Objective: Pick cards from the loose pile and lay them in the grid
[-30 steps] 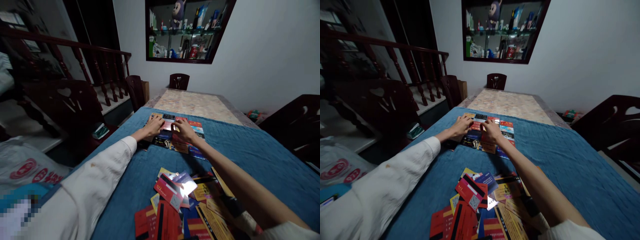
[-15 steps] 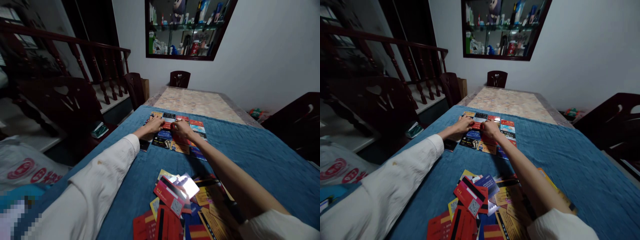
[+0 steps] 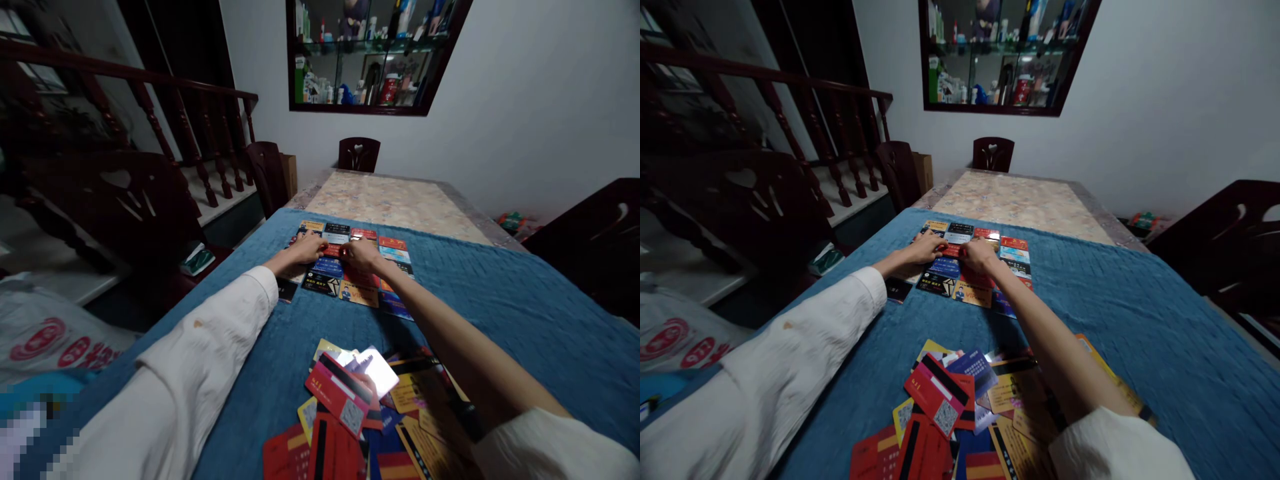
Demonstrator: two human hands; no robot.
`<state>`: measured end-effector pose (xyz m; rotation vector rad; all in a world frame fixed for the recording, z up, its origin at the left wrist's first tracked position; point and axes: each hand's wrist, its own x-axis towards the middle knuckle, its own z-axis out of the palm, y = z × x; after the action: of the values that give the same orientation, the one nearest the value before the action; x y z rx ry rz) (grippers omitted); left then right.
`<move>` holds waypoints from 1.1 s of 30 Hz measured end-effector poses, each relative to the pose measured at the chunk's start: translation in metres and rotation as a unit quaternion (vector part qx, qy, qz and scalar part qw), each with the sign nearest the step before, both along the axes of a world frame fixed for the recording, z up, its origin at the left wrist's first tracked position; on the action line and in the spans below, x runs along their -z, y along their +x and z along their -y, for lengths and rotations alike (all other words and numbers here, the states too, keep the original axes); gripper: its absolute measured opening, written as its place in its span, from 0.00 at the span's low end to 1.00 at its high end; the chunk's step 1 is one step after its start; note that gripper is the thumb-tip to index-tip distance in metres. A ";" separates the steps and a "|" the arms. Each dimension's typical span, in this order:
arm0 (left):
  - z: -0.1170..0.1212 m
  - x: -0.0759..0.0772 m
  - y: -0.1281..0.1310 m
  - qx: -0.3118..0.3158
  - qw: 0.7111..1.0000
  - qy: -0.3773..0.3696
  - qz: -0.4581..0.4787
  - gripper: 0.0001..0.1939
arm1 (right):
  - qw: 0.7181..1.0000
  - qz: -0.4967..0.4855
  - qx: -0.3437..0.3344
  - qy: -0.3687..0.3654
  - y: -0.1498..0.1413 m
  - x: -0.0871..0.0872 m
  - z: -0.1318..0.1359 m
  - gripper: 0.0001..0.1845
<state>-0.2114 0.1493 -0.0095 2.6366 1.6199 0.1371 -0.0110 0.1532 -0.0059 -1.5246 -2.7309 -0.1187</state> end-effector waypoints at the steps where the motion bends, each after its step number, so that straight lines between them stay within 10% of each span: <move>1: -0.001 0.000 0.000 0.002 1.000 0.000 -0.001 0.13 | 1.000 0.000 0.001 0.000 0.000 0.000 0.000 0.15; 33: 0.009 -0.004 0.004 0.016 0.999 0.032 -0.014 0.13 | 0.999 -0.018 0.046 0.006 0.005 -0.009 0.019 0.19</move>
<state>-0.2072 0.1408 -0.0059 2.7225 1.6082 0.1554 -0.0056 0.1342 0.0032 -1.6330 -2.6292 -0.1067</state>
